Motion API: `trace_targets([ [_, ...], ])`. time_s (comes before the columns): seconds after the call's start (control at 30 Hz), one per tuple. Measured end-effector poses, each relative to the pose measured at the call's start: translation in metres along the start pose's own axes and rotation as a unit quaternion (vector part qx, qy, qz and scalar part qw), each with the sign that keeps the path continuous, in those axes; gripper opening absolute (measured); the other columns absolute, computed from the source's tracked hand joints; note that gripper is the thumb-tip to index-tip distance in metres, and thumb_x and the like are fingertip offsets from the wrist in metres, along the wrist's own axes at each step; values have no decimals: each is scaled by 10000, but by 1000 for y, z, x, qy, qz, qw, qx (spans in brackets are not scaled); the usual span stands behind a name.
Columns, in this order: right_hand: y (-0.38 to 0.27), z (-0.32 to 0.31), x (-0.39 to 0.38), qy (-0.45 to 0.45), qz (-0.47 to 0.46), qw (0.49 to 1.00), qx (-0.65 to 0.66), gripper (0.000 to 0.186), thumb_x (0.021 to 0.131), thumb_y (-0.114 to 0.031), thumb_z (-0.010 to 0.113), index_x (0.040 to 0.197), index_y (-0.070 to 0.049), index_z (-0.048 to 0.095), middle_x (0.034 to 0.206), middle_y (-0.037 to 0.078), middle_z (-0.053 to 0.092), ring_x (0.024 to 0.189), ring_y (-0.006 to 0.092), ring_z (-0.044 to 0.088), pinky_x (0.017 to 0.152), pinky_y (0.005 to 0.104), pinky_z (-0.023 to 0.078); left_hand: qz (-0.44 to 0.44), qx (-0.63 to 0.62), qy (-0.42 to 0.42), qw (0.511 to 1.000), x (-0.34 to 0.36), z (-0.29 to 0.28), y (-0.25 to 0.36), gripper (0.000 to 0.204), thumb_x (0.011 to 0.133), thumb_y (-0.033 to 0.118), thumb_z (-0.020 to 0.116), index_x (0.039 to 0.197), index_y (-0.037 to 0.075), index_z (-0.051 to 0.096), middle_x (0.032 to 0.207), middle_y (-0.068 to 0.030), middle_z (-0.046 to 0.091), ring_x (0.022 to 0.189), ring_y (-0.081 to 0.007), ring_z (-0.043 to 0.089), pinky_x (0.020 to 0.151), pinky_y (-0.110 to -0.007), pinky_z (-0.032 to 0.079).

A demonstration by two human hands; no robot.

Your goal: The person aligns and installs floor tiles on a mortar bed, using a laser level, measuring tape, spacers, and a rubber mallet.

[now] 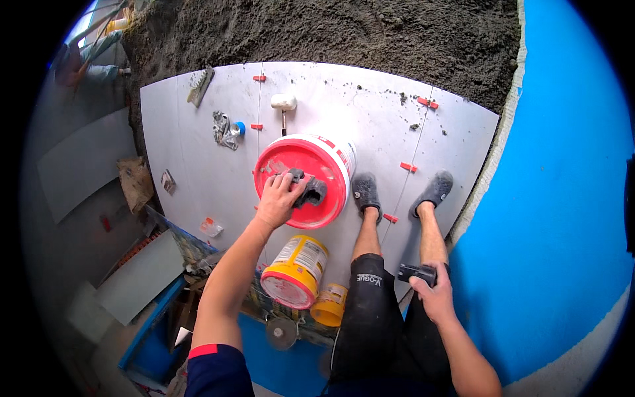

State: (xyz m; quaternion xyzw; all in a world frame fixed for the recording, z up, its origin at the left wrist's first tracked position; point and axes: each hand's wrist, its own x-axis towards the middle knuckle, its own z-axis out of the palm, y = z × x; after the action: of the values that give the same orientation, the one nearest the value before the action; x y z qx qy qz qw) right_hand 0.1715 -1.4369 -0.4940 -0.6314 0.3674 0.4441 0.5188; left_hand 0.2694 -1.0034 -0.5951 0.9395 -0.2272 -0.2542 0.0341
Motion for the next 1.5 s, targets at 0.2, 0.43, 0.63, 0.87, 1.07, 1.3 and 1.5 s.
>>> trace_targets([
  [0.2, -72, 40, -10, -68, -165, 984, 3, 466, 830, -136, 792, 1225, -47, 562, 1131, 69, 601, 1022, 167, 602, 913, 315, 492, -99, -96, 20, 990, -12, -62, 82, 749, 625, 92, 771, 1349, 170, 593, 1451, -209, 417, 1100, -334, 545, 868, -440, 460],
  [0.43, -84, 54, -10, -33, -314, 941, -122, 472, 782, -51, 774, 1205, -50, 565, 1204, 155, 594, 1124, 319, 616, 973, 371, 491, -20, -149, -57, 987, -20, -100, 148, 799, 603, 121, 810, 1360, 117, 552, 1547, -136, 421, 1104, -322, 556, 874, -442, 507],
  [0.63, -80, 57, -6, -39, -373, 896, -239, 509, 727, 23, 752, 1195, -54, 569, 1149, 172, 590, 1081, 381, 603, 948, 420, 503, -30, -232, -84, 969, -12, -100, 163, 737, 597, 100, 787, 1304, 99, 579, 1428, -100, 522, 1044, -334, 562, 870, -464, 497],
  [0.87, -84, 70, -20, -25, -307, 878, -365, 655, 705, 71, 763, 1299, -52, 516, 1319, 252, 442, 1156, 475, 553, 959, 492, 508, -31, -206, -55, 977, -10, -93, 183, 667, 655, 96, 761, 1292, 52, 566, 1352, -147, 543, 1050, -336, 553, 920, -473, 467],
  [1.07, -76, 67, -13, -36, -279, 854, -438, 764, 766, 72, 700, 1455, 15, 377, 1369, 323, 385, 1231, 521, 498, 1007, 487, 489, -26, -215, -43, 975, -10, -107, 199, 666, 654, 105, 764, 1287, 49, 564, 1364, -154, 536, 1073, -342, 549, 899, -469, 478],
  [1.3, -83, 23, 2, -153, -84, 977, -127, 1248, 730, -448, 891, 1586, 32, 118, 1588, 294, 249, 1440, 414, 369, 1167, 453, 344, -31, -235, -25, 971, -10, -109, 195, 729, 605, 111, 807, 1294, 85, 568, 1408, -146, 519, 1073, -354, 553, 880, -469, 495],
  [1.5, -73, 14, 21, -202, -82, 975, 33, 1129, 716, -338, 899, 1556, 52, 254, 1371, 180, 532, 1276, 214, 517, 1097, 346, 396, 2, -257, 16, 966, 2, -120, 199, 783, 547, 112, 846, 1281, 94, 574, 1432, -136, 507, 1044, -358, 558, 903, -461, 501],
])
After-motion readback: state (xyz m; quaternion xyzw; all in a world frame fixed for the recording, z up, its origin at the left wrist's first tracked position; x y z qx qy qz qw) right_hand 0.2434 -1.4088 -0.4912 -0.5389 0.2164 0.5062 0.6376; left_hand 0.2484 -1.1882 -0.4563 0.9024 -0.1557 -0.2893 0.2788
